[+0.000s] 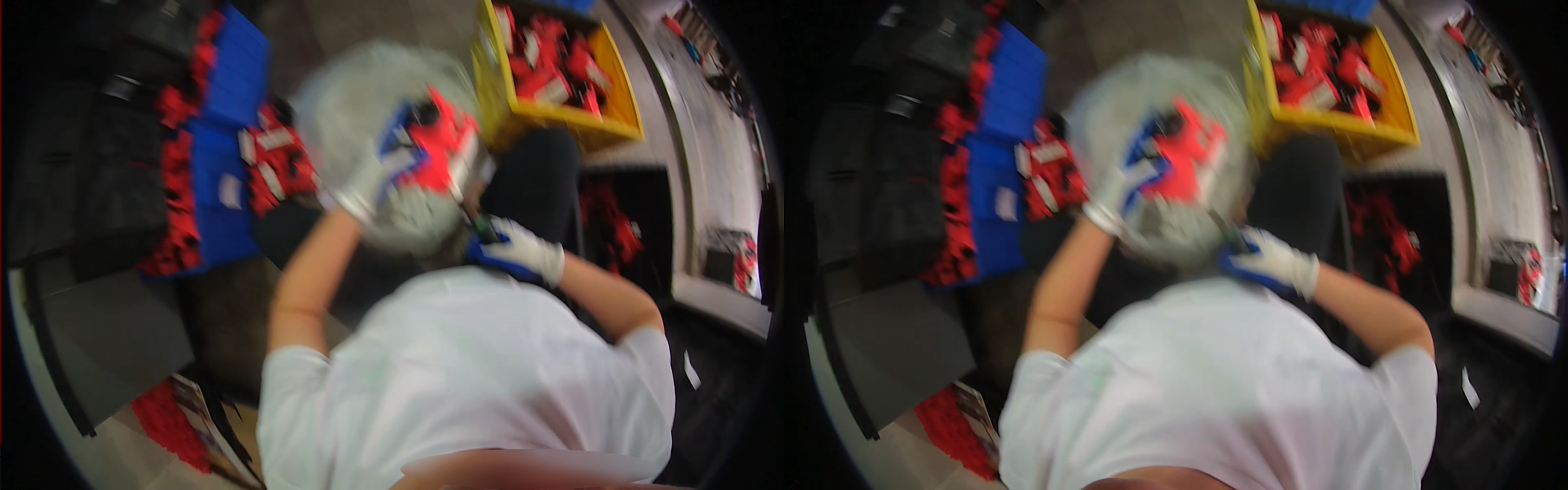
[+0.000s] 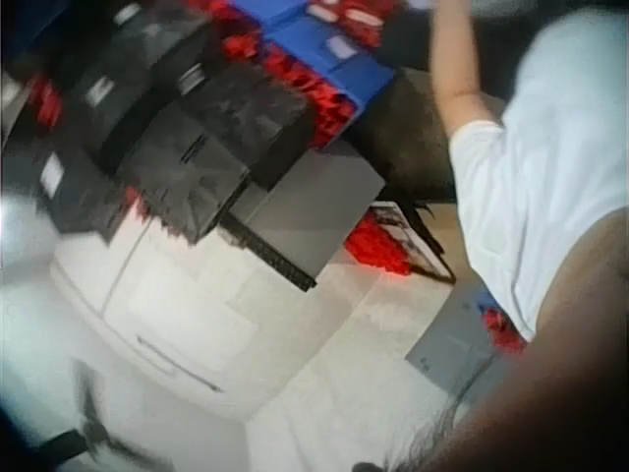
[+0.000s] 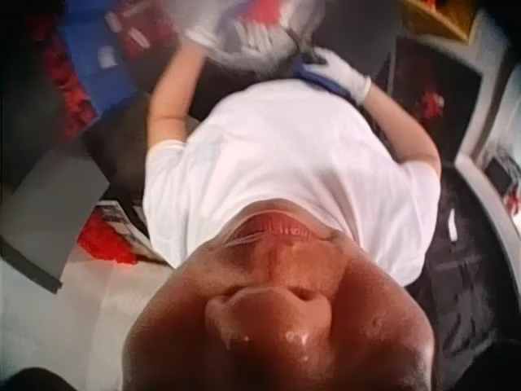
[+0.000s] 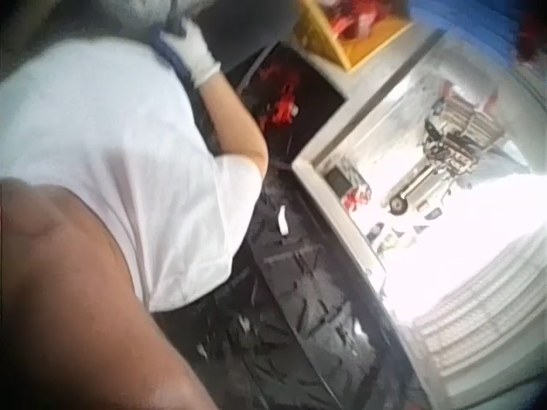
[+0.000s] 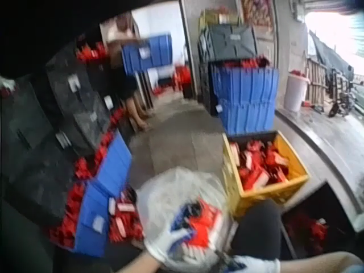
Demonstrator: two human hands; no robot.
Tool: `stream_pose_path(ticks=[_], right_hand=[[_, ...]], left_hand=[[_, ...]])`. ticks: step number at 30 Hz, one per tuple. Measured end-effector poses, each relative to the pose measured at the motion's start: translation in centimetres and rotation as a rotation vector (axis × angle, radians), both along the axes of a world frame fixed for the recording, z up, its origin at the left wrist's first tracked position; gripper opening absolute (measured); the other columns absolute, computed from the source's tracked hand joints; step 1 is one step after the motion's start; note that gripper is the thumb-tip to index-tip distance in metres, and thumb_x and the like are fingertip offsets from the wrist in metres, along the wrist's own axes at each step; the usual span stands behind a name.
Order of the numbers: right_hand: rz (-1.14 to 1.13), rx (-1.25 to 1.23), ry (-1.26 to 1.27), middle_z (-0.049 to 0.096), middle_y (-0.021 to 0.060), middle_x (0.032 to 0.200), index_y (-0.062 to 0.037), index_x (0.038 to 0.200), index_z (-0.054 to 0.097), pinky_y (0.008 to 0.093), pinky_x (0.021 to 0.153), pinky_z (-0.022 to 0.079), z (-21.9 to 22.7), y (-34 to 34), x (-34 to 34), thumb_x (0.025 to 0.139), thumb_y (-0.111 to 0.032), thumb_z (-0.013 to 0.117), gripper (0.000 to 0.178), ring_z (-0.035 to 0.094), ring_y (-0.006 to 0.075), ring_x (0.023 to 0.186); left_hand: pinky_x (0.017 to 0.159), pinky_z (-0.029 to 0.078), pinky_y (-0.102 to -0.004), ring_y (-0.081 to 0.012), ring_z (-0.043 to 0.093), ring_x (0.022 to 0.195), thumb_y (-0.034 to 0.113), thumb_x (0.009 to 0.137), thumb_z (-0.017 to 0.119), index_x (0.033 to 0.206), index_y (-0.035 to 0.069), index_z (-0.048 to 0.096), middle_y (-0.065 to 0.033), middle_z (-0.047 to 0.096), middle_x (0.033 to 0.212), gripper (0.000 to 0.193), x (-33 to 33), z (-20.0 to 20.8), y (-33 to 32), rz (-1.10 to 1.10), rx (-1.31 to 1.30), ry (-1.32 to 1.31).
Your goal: The person assembles plastic toy trucks by snapping white toy components into red toy truck chassis by hand.
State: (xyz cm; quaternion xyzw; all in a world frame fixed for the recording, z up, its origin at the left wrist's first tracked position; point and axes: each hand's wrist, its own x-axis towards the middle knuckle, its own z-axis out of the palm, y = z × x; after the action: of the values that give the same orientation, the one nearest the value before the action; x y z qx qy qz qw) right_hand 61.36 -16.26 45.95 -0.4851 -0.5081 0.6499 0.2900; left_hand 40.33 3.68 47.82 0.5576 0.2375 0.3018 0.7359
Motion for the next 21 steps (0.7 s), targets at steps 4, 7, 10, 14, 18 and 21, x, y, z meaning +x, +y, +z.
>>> stream_pose_path(ticks=[4, 7, 10, 14, 18, 21], right_hand=[[0.070, -0.209, 0.037, 0.063, 0.0023, 0.083, -0.0040, 0.102, 0.064, 0.0271, 0.070, 0.048, -0.9, -1.2, 0.0, 0.087, -0.019, 0.064, 0.021, 0.056, 0.0088, 0.075], [0.185, -0.050, -0.124, 0.067, 0.0059, 0.089, -0.0071, 0.103, 0.067, 0.0308, 0.080, 0.048, 0.1, -1.5, 0.1, 0.086, -0.024, 0.065, 0.024, 0.060, 0.0156, 0.082], [0.129, -0.121, -0.138, 0.067, 0.0079, 0.087, -0.0057, 0.098, 0.067, 0.0318, 0.076, 0.050, -2.4, -2.3, 0.2, 0.083, -0.030, 0.067, 0.029, 0.062, 0.0174, 0.081], [0.126, 0.028, -0.409, 0.061, 0.0172, 0.108, -0.0055, 0.113, 0.060, 0.0387, 0.088, 0.046, -3.1, -2.6, -0.3, 0.082, -0.042, 0.065, 0.048, 0.059, 0.0327, 0.101], [0.086, 0.063, -0.470, 0.059, 0.0183, 0.110, -0.0061, 0.114, 0.060, 0.0406, 0.090, 0.045, -2.5, -2.8, -0.9, 0.081, -0.044, 0.066, 0.051, 0.058, 0.0344, 0.102], [0.062, 0.105, -0.499, 0.059, 0.0189, 0.108, -0.0062, 0.114, 0.060, 0.0417, 0.089, 0.045, -2.6, -3.5, -1.1, 0.081, -0.044, 0.065, 0.051, 0.058, 0.0357, 0.101]], left_hand=[[0.110, 0.030, -0.0345, -0.0207, 0.034, 0.134, 0.010, 0.077, 0.067, 0.148, 0.008, 0.024, -0.0067, 0.034, 0.147, 0.084, -0.4, -2.4, -0.3, -0.084, -0.059, -0.046], [0.095, 0.042, -0.0296, -0.0157, 0.048, 0.116, 0.015, 0.078, 0.067, 0.149, 0.010, 0.025, -0.0051, 0.039, 0.143, 0.082, -1.0, -0.7, -1.3, -0.114, 0.076, 0.073], [0.093, 0.043, -0.0302, -0.0142, 0.052, 0.108, 0.018, 0.077, 0.068, 0.148, 0.010, 0.025, -0.0053, 0.042, 0.141, 0.083, -0.5, 0.1, -2.2, -0.131, 0.109, 0.078], [0.092, 0.043, -0.0303, -0.0145, 0.052, 0.108, 0.018, 0.077, 0.069, 0.148, 0.010, 0.024, -0.0063, 0.041, 0.142, 0.084, -0.8, -0.8, -2.1, -0.070, 0.010, 0.084], [0.093, 0.042, -0.0295, -0.0137, 0.051, 0.107, 0.020, 0.076, 0.070, 0.148, 0.010, 0.024, -0.0056, 0.042, 0.140, 0.086, -0.6, 0.4, -2.3, -0.071, 0.049, 0.099], [0.085, 0.045, -0.0226, -0.0078, 0.051, 0.101, 0.005, 0.079, 0.066, 0.148, 0.012, 0.027, -0.0021, 0.047, 0.131, 0.080, -0.4, 0.5, -2.3, -0.098, 0.101, 0.058]])
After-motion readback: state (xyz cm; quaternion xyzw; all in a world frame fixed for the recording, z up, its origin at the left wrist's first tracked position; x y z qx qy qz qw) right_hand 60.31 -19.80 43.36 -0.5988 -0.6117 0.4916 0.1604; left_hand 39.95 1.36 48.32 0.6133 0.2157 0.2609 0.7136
